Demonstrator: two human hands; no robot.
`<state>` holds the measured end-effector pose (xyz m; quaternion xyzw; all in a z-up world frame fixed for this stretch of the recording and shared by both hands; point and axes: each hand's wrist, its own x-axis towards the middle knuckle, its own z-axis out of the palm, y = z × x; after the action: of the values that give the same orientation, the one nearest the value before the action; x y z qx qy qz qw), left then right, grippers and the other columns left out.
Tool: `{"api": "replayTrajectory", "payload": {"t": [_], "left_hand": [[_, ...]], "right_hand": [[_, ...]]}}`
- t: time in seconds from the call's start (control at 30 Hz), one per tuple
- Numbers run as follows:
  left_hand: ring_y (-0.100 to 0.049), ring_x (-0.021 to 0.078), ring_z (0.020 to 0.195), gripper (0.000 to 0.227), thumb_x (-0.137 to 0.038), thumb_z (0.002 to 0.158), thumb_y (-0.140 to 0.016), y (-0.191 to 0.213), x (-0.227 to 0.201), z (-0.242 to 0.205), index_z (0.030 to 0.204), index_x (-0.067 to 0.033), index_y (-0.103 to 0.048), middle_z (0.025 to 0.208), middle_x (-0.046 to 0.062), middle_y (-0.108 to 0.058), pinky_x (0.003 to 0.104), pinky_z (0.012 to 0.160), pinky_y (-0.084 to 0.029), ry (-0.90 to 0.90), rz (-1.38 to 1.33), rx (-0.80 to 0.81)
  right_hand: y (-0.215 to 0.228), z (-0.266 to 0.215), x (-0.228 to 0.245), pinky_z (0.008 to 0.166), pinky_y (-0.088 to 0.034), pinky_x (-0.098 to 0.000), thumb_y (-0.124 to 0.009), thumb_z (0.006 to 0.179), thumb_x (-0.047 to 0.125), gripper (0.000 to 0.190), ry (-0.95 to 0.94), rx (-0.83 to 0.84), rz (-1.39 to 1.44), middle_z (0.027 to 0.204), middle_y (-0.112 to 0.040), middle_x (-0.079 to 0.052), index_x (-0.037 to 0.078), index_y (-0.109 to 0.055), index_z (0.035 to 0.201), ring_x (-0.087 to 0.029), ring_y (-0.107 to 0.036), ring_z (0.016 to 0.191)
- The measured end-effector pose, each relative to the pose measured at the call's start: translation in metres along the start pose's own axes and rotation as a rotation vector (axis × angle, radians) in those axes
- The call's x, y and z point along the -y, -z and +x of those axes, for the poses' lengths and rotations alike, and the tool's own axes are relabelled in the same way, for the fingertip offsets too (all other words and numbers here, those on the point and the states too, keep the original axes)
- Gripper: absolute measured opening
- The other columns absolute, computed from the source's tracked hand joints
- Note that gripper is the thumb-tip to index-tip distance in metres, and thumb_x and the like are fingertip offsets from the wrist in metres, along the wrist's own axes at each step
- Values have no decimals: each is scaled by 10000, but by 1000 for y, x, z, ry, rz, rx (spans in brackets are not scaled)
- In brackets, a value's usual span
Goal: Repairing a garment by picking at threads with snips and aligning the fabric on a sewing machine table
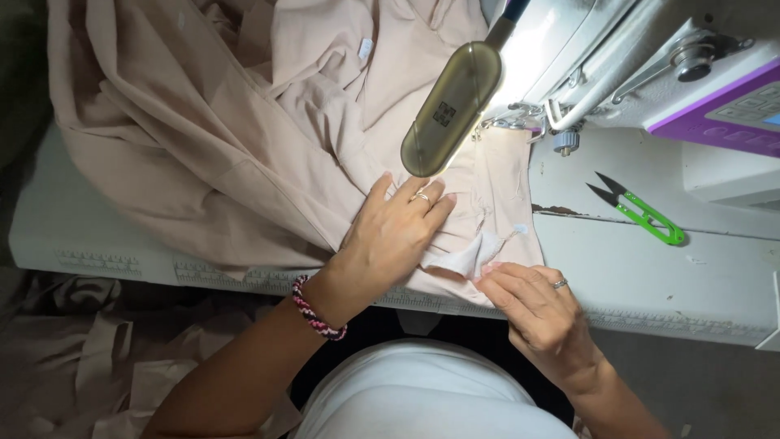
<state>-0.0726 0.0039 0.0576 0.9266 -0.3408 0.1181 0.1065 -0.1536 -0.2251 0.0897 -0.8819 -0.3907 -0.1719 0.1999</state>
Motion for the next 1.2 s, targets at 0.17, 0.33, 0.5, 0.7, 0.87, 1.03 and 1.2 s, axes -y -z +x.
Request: {"api": "replayTrajectory", "payload": {"t": [0.17,0.33,0.5,0.7,0.87,1.03,1.2], "left_hand": [[-537,253,1299,517,-274,904,-618,7,-4,1,1392,-103,-606,1464,96,-580,542,1089,-386,-72,196,89],[-590,195,1057,330,-410,1060,-535,5,-17,6,1083,-106,-661,1043,16,-630,355,915,-438,-111,-61,-162],[-572,185,1035,373,-476,1054,-514,4,-10,5,1134,-136,-642,1051,-3,-610,336,794,-426,-119,30,-130],[-575,226,1066,479,-536,1031,-520,3,-5,-1,1144,-94,-667,1110,43,-633,363,860,-438,-120,-36,-127],[-581,285,1217,392,-405,969,-687,18,-7,-8,1113,-42,-649,1234,93,-627,459,1017,-465,-167,-204,-170],[-577,246,803,241,-358,988,-675,-3,-11,-9,1022,-142,-575,1060,66,-576,393,660,-402,-201,-229,-141],[-557,230,613,208,-228,1038,-656,-7,-8,-9,907,-112,-544,783,53,-534,388,555,-469,-109,-273,-239]], "right_hand": [[-4,2,0,870,-483,-373,-458,763,-228,456,-17,16,18,1054,-735,-109,-16,-699,1087,-274,-711,1026],[-1,3,-6,878,-481,-385,-522,983,-15,235,-18,58,61,1096,-723,-112,-13,-693,1145,-293,-704,1049],[-2,5,-10,894,-472,-382,-489,962,-62,262,-20,81,54,1073,-717,-97,-1,-692,1116,-285,-702,1042],[5,10,-13,890,-467,-398,-440,941,-48,319,0,87,50,1106,-724,-97,12,-693,1126,-290,-698,1057],[-2,8,-16,893,-452,-379,-469,890,-170,379,-42,116,149,1089,-688,-92,27,-668,1145,-308,-707,1065],[-11,9,-12,894,-505,-377,-618,911,-227,232,-111,-30,42,1031,-659,-175,-40,-607,1047,-301,-677,989],[-3,-11,-21,826,-434,-376,-525,883,-210,304,-120,76,140,1051,-683,-145,-15,-652,1078,-290,-687,1000]]}}
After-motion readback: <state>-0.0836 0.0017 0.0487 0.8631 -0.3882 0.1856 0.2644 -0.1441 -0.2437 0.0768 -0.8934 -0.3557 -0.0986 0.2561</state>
